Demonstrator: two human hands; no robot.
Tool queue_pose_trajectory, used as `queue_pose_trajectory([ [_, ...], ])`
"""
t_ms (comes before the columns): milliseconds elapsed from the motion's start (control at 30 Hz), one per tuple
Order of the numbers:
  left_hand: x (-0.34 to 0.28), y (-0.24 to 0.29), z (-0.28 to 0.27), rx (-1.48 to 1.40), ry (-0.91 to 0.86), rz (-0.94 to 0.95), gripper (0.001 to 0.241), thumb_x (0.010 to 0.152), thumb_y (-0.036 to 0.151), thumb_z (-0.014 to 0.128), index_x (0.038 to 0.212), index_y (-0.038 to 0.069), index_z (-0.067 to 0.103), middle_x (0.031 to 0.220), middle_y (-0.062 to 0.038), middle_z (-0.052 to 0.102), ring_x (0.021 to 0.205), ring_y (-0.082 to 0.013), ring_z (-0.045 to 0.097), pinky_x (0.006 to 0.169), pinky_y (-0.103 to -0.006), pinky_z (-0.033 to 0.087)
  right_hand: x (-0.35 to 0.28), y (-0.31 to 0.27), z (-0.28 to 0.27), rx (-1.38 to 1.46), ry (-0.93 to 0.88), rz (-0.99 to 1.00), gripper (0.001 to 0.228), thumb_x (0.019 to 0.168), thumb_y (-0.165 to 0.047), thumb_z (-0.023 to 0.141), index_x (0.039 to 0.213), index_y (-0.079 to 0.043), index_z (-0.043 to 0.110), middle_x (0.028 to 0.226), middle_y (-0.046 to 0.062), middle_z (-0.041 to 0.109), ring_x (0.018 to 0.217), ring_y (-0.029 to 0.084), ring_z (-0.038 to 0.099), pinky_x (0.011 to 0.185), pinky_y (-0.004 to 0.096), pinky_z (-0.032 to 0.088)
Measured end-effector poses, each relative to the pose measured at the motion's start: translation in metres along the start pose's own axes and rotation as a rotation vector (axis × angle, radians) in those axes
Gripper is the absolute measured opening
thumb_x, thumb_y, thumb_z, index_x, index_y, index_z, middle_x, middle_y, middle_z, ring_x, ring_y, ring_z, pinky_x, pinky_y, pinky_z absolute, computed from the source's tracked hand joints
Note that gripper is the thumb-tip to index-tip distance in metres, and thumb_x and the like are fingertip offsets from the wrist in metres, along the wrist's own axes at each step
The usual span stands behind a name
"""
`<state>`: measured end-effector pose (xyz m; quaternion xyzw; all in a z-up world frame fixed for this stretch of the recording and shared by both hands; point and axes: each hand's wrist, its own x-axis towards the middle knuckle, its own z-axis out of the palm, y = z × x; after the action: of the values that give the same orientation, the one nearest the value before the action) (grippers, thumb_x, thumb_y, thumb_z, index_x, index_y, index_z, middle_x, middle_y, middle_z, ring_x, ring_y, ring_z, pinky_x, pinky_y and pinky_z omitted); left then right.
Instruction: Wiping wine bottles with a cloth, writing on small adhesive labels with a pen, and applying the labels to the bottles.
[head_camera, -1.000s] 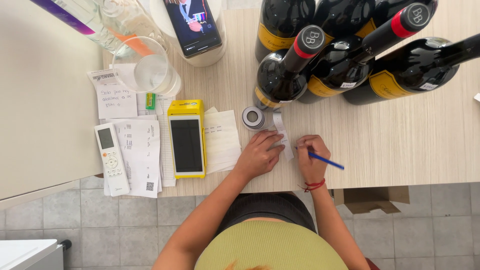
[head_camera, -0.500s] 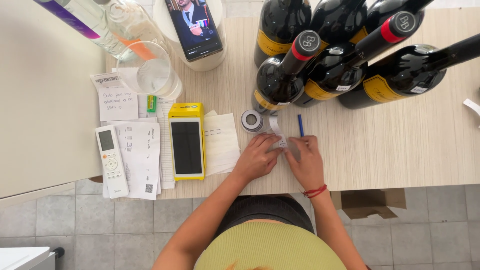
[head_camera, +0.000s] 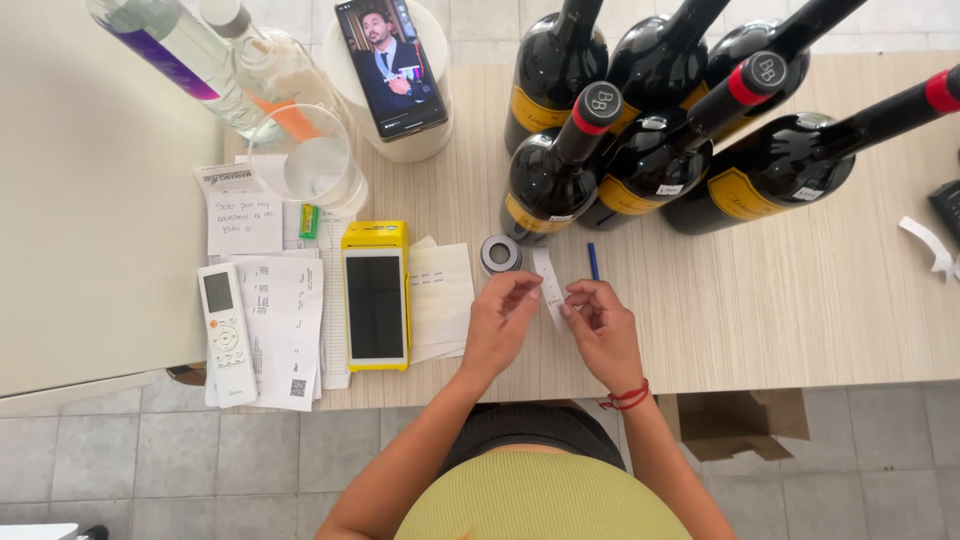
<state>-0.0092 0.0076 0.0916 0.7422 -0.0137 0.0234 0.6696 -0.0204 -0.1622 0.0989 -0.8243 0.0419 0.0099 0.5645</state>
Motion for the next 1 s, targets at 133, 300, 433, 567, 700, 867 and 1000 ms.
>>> queue_pose_trajectory([
  [133, 0.010, 0.023, -0.009, -0.355, -0.065, -0.376, 0.020, 0.100, 0.011, 0.060, 0.115, 0.009, 0.073, 0.103, -0.011, 0.069, 0.096, -0.0182, 0.069, 0.089, -0.0338, 0.062, 0.000, -0.012, 0.004, 0.036, -0.007, -0.099, 0.025, 0.092, -0.002, 0.072, 0.115, -0.013, 0.072, 0.084, 0.008, 0.073, 0.060, 0.014, 0.054, 0.055, 0.027, 0.045],
  [300, 0.013, 0.011, -0.009, -0.483, -0.030, -0.424, 0.022, 0.094, 0.004, 0.068, 0.115, 0.006, 0.074, 0.098, -0.010, 0.064, 0.090, -0.0183, 0.068, 0.085, -0.0346, 0.063, 0.004, -0.020, 0.008, 0.008, -0.004, -0.191, 0.024, 0.091, -0.004, 0.074, 0.113, -0.014, 0.074, 0.082, 0.007, 0.074, 0.056, 0.014, 0.053, 0.052, 0.027, 0.044],
  [433, 0.010, 0.027, -0.014, -0.459, -0.037, -0.461, 0.019, 0.092, 0.009, 0.074, 0.111, 0.007, 0.078, 0.091, -0.006, 0.069, 0.087, -0.0109, 0.066, 0.083, -0.0275, 0.060, 0.004, -0.031, 0.006, -0.064, -0.011, -0.325, 0.023, 0.092, -0.002, 0.072, 0.111, -0.013, 0.076, 0.081, 0.008, 0.074, 0.052, 0.015, 0.053, 0.050, 0.027, 0.045],
  [567, 0.010, 0.029, -0.017, -0.451, -0.040, -0.493, 0.019, 0.091, 0.012, 0.077, 0.109, 0.009, 0.078, 0.090, -0.004, 0.073, 0.085, -0.0095, 0.066, 0.081, -0.0263, 0.058, 0.004, -0.033, 0.008, -0.080, 0.005, -0.401, 0.023, 0.093, -0.002, 0.071, 0.113, -0.013, 0.076, 0.081, 0.007, 0.073, 0.052, 0.016, 0.054, 0.050, 0.027, 0.046],
  [700, 0.008, 0.026, -0.018, -0.460, -0.046, -0.530, 0.021, 0.089, 0.015, 0.080, 0.109, 0.011, 0.078, 0.092, -0.004, 0.076, 0.087, -0.0106, 0.069, 0.080, -0.0264, 0.057, 0.002, -0.038, 0.011, -0.114, 0.037, -0.499, 0.020, 0.093, -0.004, 0.072, 0.107, -0.016, 0.078, 0.079, 0.003, 0.071, 0.053, 0.015, 0.054, 0.050, 0.026, 0.047],
  [867, 0.004, 0.041, -0.018, -0.471, -0.021, -0.541, 0.022, 0.086, 0.016, 0.081, 0.107, 0.010, 0.077, 0.089, -0.002, 0.076, 0.084, -0.0088, 0.068, 0.076, -0.0225, 0.054, 0.002, -0.031, 0.013, -0.123, 0.106, -0.628, 0.021, 0.092, 0.001, 0.072, 0.106, -0.014, 0.078, 0.081, 0.002, 0.069, 0.058, 0.017, 0.059, 0.052, 0.027, 0.052],
  [1000, 0.005, 0.034, -0.016, -0.486, -0.001, -0.541, 0.021, 0.084, 0.014, 0.082, 0.105, 0.010, 0.077, 0.087, -0.001, 0.076, 0.082, -0.0087, 0.068, 0.074, -0.0219, 0.052, 0.003, -0.024, 0.013, -0.173, 0.149, -0.732, 0.021, 0.092, 0.002, 0.072, 0.105, -0.013, 0.077, 0.083, 0.002, 0.069, 0.063, 0.019, 0.064, 0.055, 0.029, 0.055],
])
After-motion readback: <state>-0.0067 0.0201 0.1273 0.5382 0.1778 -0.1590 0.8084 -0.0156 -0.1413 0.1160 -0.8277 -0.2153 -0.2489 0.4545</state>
